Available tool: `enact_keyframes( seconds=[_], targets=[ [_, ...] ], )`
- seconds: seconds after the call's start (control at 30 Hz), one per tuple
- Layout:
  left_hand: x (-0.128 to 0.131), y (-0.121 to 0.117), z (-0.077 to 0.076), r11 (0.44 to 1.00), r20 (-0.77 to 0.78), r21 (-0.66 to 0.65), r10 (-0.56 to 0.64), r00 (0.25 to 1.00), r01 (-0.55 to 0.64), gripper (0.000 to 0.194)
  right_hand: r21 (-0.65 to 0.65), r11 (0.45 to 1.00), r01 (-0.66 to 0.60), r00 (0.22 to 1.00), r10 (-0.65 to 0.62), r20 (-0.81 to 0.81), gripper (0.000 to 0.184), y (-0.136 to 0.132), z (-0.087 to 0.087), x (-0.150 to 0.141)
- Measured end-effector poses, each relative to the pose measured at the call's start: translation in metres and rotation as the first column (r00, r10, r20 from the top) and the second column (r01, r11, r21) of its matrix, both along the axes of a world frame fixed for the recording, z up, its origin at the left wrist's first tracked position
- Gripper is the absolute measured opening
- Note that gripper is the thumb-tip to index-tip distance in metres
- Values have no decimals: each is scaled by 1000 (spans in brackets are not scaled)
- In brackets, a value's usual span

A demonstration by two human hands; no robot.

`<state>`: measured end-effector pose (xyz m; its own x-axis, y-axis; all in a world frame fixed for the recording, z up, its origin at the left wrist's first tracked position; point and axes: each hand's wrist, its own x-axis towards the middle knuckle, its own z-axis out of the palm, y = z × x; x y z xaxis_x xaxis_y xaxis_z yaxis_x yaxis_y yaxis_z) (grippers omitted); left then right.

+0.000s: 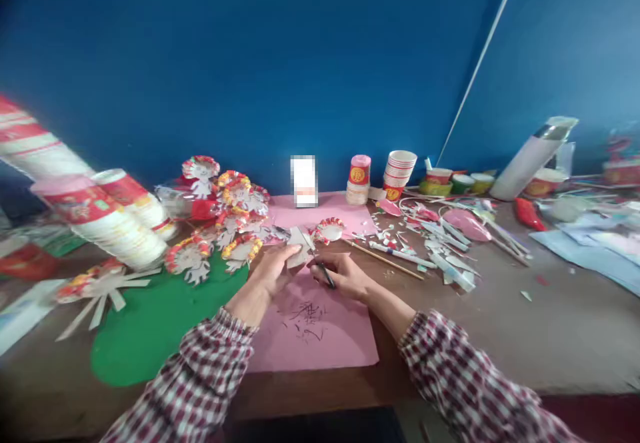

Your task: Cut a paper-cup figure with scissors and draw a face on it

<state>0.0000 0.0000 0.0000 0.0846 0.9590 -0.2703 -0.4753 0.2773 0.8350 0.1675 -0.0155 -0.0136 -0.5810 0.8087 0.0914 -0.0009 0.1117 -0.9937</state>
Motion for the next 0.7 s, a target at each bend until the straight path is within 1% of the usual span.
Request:
enact_keyframes(
  seconds=[0.13,0.3,0.47,0.7],
  targets=[
    [-1,1,-1,1000,-3,10,-6,1000,6,16,-12,1000,15,1000,-15,22,48,-1,3,0],
    [-3,1,-4,1000,18,-5,-5,1000,5,17,-30,999,28,999,-27,17,43,1,-3,2],
    [-3,1,-5,1000,2,-1,-12,1000,12,18,-15,999,36,999,-36,39,42,0,-3,2],
    [-2,0,-5,1000,57,-8,-15,998,16,17,7,999,38,999,-38,35,39,0,-1,1]
  ],
)
